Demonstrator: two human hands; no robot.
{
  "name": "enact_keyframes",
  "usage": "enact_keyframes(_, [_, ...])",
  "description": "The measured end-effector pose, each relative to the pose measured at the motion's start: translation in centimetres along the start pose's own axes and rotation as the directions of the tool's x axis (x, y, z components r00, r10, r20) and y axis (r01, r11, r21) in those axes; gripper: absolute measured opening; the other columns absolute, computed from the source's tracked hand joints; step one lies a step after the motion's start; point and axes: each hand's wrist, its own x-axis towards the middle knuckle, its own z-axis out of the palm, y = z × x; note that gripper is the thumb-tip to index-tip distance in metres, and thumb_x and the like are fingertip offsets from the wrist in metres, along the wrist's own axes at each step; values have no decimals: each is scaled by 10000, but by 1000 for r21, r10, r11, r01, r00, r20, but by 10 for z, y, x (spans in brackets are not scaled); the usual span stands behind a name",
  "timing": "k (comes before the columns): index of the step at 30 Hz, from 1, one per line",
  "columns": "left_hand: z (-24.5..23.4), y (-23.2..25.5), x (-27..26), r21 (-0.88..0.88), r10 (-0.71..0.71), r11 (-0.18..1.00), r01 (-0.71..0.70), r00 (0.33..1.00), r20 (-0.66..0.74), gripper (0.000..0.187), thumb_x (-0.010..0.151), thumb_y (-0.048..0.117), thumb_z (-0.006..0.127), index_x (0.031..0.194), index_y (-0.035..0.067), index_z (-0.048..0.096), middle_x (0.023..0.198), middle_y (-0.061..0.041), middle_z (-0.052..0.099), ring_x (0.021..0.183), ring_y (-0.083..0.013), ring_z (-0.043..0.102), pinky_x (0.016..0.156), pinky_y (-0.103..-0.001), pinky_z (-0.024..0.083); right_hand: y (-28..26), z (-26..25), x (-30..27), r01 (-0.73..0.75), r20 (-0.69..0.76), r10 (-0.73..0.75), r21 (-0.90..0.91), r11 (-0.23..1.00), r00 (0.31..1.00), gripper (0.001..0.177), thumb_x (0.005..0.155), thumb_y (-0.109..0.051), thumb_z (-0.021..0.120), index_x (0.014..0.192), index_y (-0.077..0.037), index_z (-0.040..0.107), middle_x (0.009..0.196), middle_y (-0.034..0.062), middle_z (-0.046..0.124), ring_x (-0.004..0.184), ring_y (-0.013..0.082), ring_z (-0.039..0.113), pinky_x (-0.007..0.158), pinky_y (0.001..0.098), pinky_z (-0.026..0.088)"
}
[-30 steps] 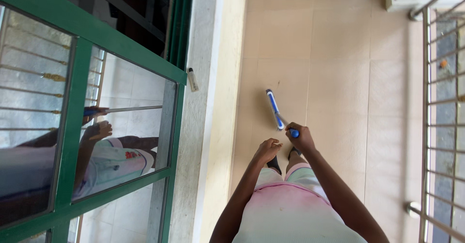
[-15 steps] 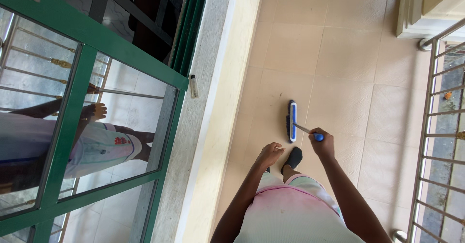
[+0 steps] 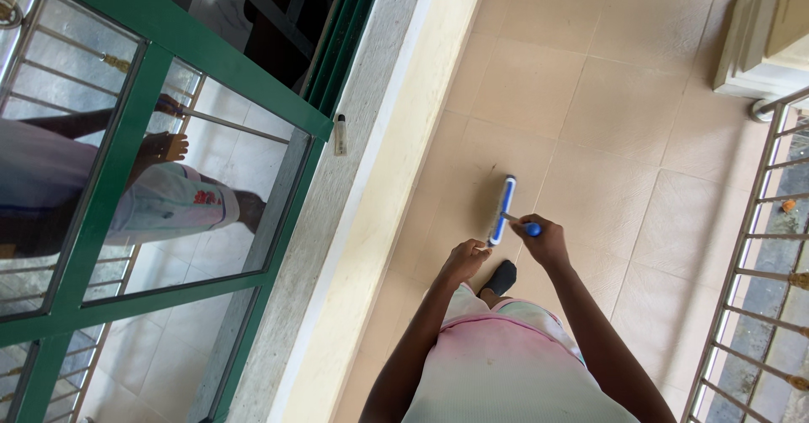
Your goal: The person cleans a tiled balcony floor by pushing a blue and white squeegee across the surface, moving from the balcony edge toward the interior doorway.
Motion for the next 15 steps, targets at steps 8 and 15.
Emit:
enact_keyframes(8, [7, 2, 3, -83, -55, 995, 55, 998, 10, 571, 920, 355, 704, 1311, -45, 589, 1011, -188, 739, 869, -226, 723, 761, -337, 564, -7, 36, 27, 148, 174, -148, 17, 989, 973, 158, 830, -148, 717, 936, -36, 750, 725, 168, 709, 628, 274, 700, 635, 374, 556])
enact_keyframes(15, [-9, 18, 33, -65, -35, 997, 37, 999, 22, 556, 931, 351, 703, 1306, -49, 611, 1043, -204, 739, 882, -227, 708, 770, -344, 554, 9, 27, 40, 185, 88, -181, -36, 982, 979, 159, 798, -147, 734, 915, -39, 745, 743, 171, 711, 653, 304, 712, 631, 393, 556])
